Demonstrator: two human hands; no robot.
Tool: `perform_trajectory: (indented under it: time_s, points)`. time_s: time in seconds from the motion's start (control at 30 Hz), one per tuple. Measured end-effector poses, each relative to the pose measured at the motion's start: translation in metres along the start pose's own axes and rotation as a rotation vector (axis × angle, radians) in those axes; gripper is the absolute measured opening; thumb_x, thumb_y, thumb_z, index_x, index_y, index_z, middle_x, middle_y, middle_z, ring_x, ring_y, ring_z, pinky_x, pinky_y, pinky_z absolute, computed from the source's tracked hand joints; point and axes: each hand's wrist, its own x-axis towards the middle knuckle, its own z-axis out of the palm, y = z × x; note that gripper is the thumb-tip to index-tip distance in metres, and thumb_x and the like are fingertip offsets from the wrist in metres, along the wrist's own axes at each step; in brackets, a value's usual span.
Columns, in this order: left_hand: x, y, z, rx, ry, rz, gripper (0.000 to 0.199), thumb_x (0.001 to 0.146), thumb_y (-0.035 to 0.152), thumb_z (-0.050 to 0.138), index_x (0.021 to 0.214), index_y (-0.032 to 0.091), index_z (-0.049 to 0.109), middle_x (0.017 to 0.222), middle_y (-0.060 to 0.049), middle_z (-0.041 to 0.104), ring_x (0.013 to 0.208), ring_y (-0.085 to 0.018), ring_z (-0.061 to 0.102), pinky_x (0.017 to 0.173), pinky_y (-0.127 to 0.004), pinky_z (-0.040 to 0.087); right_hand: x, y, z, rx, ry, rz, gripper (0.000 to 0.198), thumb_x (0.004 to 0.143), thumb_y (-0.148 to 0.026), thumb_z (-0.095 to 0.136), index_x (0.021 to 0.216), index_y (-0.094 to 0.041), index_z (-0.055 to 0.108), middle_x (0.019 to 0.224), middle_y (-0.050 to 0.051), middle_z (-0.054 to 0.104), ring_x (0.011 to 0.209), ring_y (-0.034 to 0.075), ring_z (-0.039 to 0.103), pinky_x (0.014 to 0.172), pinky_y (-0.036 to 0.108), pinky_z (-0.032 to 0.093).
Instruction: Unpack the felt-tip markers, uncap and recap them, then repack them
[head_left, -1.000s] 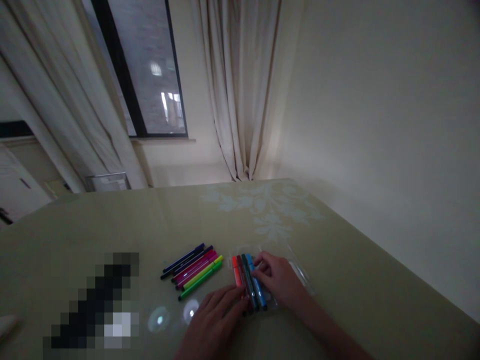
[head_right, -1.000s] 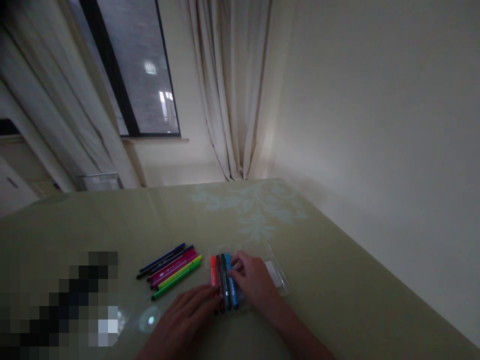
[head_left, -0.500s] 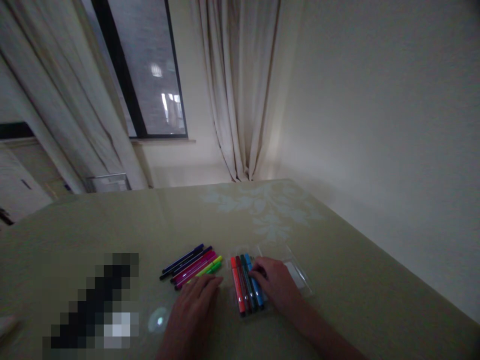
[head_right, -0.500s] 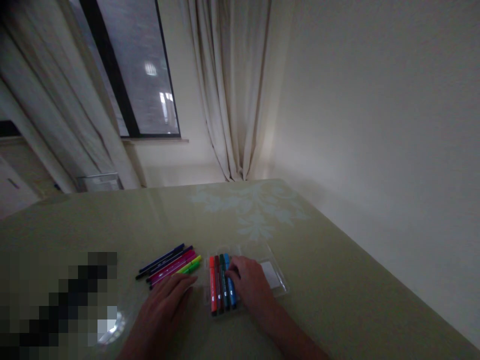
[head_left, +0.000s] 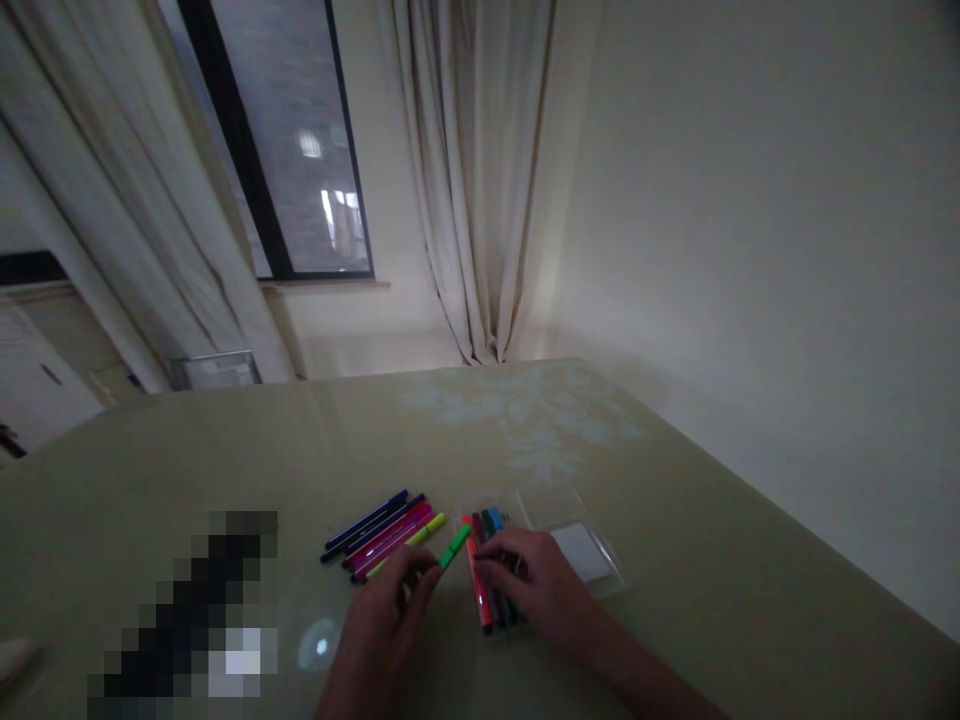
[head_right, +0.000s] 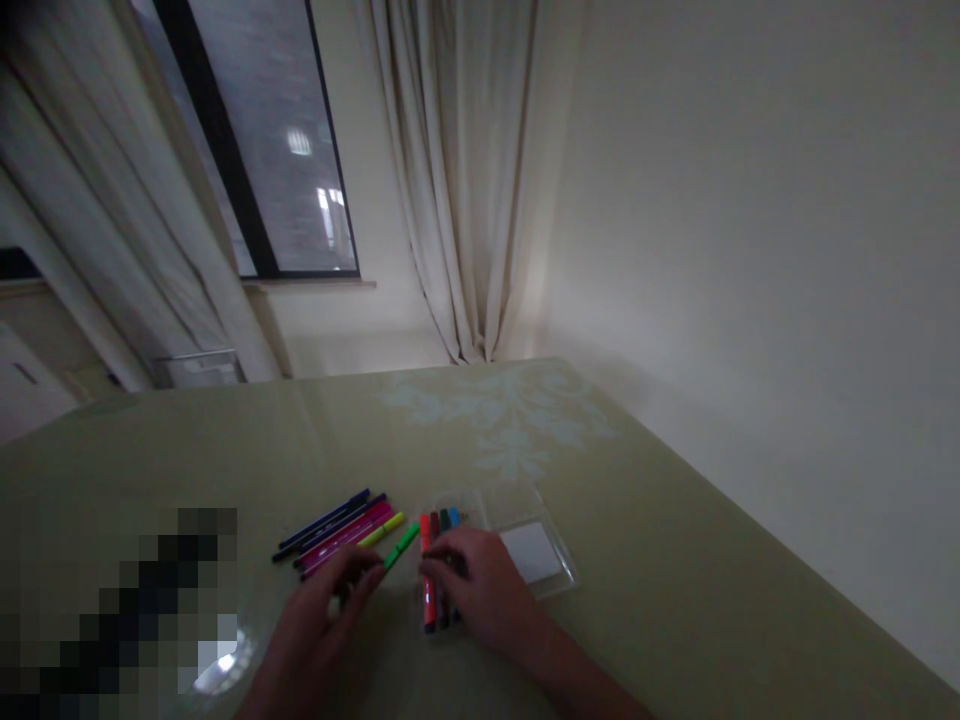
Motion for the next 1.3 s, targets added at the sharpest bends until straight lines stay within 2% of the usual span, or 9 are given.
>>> perform_trajectory:
  time_s: [0.13, 0.3, 0.43, 0.6, 0.73, 0.93, 1.03, 1.13, 1.3]
  points:
    - [-0.006, 0.01, 0.012, -0.256, -0.03, 0.026, 0.027, 0.097, 0.048, 0.058, 0.097, 0.024, 0.071, 0.089, -0.002, 0.077, 0.079, -0.019, 0.071, 0.072, -0.027, 0.055, -0.003, -0.001, 0.012, 0.291, -0.075, 0.048, 0.027, 0.093, -0.046, 0.068, 0.091, -0.019, 0.075, 0.072, -0.001, 0.068, 0.065, 0.015, 0.063, 0.06, 0.024, 0.046]
    - [-0.008, 0.017, 0.018, -0.441, -0.109, 0.004, 0.029, 0.095, 0.047, 0.062, 0.107, 0.023, 0.073, 0.102, -0.006, 0.079, 0.089, -0.021, 0.074, 0.078, -0.028, 0.059, 0.001, 0.006, 0.016, 0.533, -0.004, 0.147, 0.042, 0.089, -0.059, 0.069, 0.093, -0.017, 0.068, 0.067, -0.001, 0.066, 0.053, 0.013, 0.059, 0.051, 0.023, 0.044]
    - [-0.009, 0.021, 0.018, -0.549, -0.13, -0.074, 0.032, 0.095, 0.048, 0.062, 0.105, 0.021, 0.074, 0.103, -0.009, 0.08, 0.089, -0.023, 0.075, 0.076, -0.03, 0.06, 0.003, 0.006, 0.014, 0.578, -0.001, 0.136, 0.043, 0.084, -0.058, 0.075, 0.095, -0.016, 0.07, 0.072, 0.001, 0.069, 0.061, 0.014, 0.062, 0.057, 0.024, 0.048]
    - [-0.008, 0.019, 0.017, -0.579, -0.234, -0.078, 0.032, 0.096, 0.047, 0.062, 0.114, 0.022, 0.072, 0.116, -0.01, 0.078, 0.104, -0.025, 0.074, 0.093, -0.035, 0.059, 0.001, 0.0, 0.013, 0.583, 0.02, 0.146, 0.037, 0.078, -0.052, 0.083, 0.088, -0.019, 0.069, 0.076, -0.001, 0.067, 0.07, 0.016, 0.065, 0.066, 0.027, 0.051]
    - [-0.007, 0.016, 0.019, -0.582, -0.301, -0.085, 0.032, 0.096, 0.045, 0.063, 0.118, 0.022, 0.07, 0.119, -0.011, 0.078, 0.107, -0.026, 0.074, 0.095, -0.036, 0.058, 0.001, 0.001, 0.011, 0.611, 0.021, 0.152, 0.038, 0.073, -0.048, 0.088, 0.087, -0.018, 0.068, 0.077, -0.001, 0.068, 0.074, 0.017, 0.066, 0.066, 0.027, 0.05]
    - [-0.009, 0.016, 0.016, -0.54, -0.314, -0.064, 0.037, 0.099, 0.045, 0.059, 0.127, 0.023, 0.07, 0.124, -0.01, 0.077, 0.111, -0.026, 0.073, 0.1, -0.037, 0.057, 0.002, 0.006, 0.014, 0.571, 0.035, 0.131, 0.034, 0.08, -0.049, 0.081, 0.091, -0.018, 0.071, 0.078, 0.0, 0.068, 0.071, 0.016, 0.064, 0.063, 0.026, 0.049]
    - [-0.01, 0.007, 0.018, -0.333, -0.226, 0.066, 0.034, 0.101, 0.042, 0.056, 0.126, 0.027, 0.071, 0.121, -0.008, 0.078, 0.108, -0.024, 0.075, 0.095, -0.033, 0.06, 0.006, 0.009, 0.002, 0.531, 0.072, 0.127, 0.035, 0.083, -0.05, 0.077, 0.095, -0.018, 0.073, 0.082, 0.002, 0.072, 0.075, 0.018, 0.067, 0.067, 0.028, 0.051]
    - [-0.011, -0.004, 0.025, -0.006, -0.103, 0.361, 0.035, 0.1, 0.032, 0.055, 0.133, 0.031, 0.068, 0.126, -0.007, 0.076, 0.112, -0.023, 0.073, 0.095, -0.031, 0.06, 0.013, 0.017, -0.021, 0.392, 0.134, 0.135, 0.036, 0.083, -0.051, 0.074, 0.096, -0.017, 0.075, 0.085, 0.005, 0.076, 0.077, 0.02, 0.069, 0.068, 0.03, 0.052]
    - [-0.011, -0.014, 0.035, 0.401, -0.095, 0.679, 0.05, 0.097, 0.018, 0.057, 0.144, 0.035, 0.057, 0.138, -0.002, 0.071, 0.122, -0.023, 0.068, 0.098, -0.033, 0.06, 0.019, 0.038, -0.044, 0.144, 0.079, 0.194, 0.029, 0.08, -0.041, 0.074, 0.094, -0.016, 0.079, 0.081, 0.006, 0.078, 0.075, 0.022, 0.071, 0.069, 0.033, 0.054]
